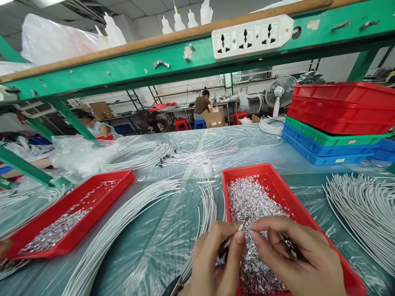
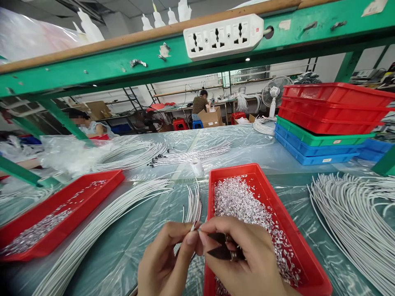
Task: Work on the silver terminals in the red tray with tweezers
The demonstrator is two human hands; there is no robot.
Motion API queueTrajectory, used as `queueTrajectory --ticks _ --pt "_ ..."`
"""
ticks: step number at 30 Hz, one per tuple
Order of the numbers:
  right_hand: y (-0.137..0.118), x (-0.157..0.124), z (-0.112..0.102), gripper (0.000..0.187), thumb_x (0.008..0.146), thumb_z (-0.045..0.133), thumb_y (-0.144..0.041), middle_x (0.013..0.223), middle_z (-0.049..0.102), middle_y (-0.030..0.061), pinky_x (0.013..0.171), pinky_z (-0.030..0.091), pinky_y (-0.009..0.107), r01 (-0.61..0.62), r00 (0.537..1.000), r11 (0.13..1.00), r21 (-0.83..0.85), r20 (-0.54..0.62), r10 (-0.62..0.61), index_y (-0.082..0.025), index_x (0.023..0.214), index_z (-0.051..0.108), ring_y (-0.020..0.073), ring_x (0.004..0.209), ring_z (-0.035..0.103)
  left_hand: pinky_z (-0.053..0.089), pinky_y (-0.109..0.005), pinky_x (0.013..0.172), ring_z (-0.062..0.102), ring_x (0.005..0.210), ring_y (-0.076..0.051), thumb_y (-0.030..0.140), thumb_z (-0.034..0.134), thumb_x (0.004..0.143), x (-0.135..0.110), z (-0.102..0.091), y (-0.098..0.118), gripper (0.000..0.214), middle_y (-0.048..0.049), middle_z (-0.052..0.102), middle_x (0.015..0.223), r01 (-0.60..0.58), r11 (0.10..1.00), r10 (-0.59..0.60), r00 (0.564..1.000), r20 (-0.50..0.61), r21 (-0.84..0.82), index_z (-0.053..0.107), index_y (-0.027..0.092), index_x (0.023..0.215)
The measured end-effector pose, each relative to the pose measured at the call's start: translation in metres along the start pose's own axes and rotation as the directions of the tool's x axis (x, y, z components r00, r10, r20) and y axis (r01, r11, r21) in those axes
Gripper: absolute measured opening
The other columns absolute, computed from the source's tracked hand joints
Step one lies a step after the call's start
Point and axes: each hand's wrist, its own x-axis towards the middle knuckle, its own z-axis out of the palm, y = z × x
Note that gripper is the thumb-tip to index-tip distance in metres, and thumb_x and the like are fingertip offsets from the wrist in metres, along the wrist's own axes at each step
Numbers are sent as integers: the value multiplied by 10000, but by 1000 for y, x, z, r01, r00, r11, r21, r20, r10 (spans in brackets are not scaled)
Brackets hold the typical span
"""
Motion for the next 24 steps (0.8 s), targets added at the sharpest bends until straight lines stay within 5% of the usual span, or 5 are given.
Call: queueTrajectory --ticks 8,15,24 --pt "1 -3 -1 150 845 613 -150 620 606 -108 448 438 112 101 995 988 -113 21 -99 -276 924 597 51 421 485 499 -208 593 632 648 -115 213 485 964 -7 0 -1 129 3 679 756 -43 988 45 999 -11 146 612 234 956" --pt "0 -3 -3 68 873 610 -206 663 644 -101 477 465 122 33 999 985 -169 43 -26 -271 885 594 61 454 518 486 -186 587 661 674 -108 115 520 909 -7 -3 -5 159 -6 720 853 -151 959 148 989 32 240 596 219 1003" --pt "0 -2 -4 131 870 592 -259 704 661 -103 526 496 114 71 996 969 -235 61 -58 -293 984 538 59 495 579 340 -192 482 455 487 -80 264 477 968 -6 3 10 167 53 520 573 230 967 -227 973 43 -108 570 211 840"
